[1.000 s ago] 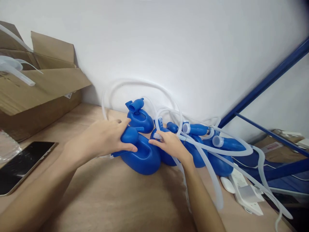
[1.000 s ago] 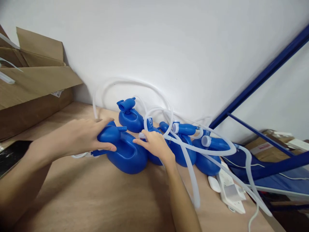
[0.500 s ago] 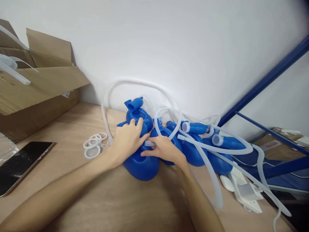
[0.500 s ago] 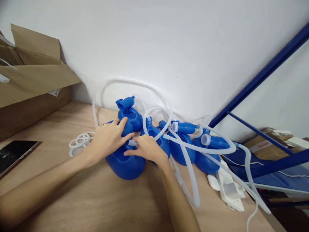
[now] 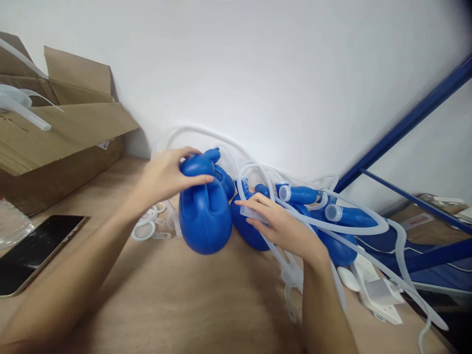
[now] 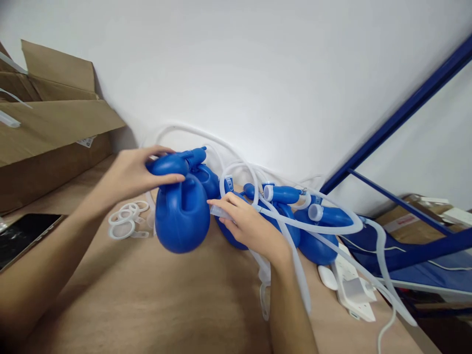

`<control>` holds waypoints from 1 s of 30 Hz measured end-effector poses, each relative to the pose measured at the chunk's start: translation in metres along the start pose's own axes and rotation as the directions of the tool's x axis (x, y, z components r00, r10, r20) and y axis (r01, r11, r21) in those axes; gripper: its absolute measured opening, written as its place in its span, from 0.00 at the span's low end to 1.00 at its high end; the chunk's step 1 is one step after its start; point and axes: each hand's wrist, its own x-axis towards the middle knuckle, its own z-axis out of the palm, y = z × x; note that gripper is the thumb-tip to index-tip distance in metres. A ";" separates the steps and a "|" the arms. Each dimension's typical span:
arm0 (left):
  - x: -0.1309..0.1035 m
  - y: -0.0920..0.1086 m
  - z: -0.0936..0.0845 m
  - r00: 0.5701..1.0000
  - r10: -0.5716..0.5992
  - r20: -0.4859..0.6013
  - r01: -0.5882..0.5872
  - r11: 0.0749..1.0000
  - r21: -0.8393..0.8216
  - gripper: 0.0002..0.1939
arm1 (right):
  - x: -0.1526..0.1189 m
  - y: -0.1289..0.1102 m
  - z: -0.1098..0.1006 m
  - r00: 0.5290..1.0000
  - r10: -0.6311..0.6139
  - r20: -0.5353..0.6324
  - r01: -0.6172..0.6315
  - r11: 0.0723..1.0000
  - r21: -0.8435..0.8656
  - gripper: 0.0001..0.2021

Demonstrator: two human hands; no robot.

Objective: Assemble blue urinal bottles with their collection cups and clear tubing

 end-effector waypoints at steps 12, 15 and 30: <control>0.000 -0.096 -0.078 0.897 -0.196 -0.397 0.316 0.911 0.265 0.39 | 0.000 0.012 0.002 0.976 0.172 -0.135 -0.213 0.884 -0.416 0.24; 0.004 -0.121 -0.079 0.931 -0.286 -0.226 0.355 0.849 0.390 0.44 | 0.001 0.016 0.001 0.974 0.158 -0.161 -0.198 0.941 -0.275 0.22; 0.029 -0.179 -0.029 0.978 -0.207 0.031 0.193 0.949 0.249 0.42 | 0.006 0.022 0.008 0.996 0.049 -0.072 -0.035 0.981 0.192 0.34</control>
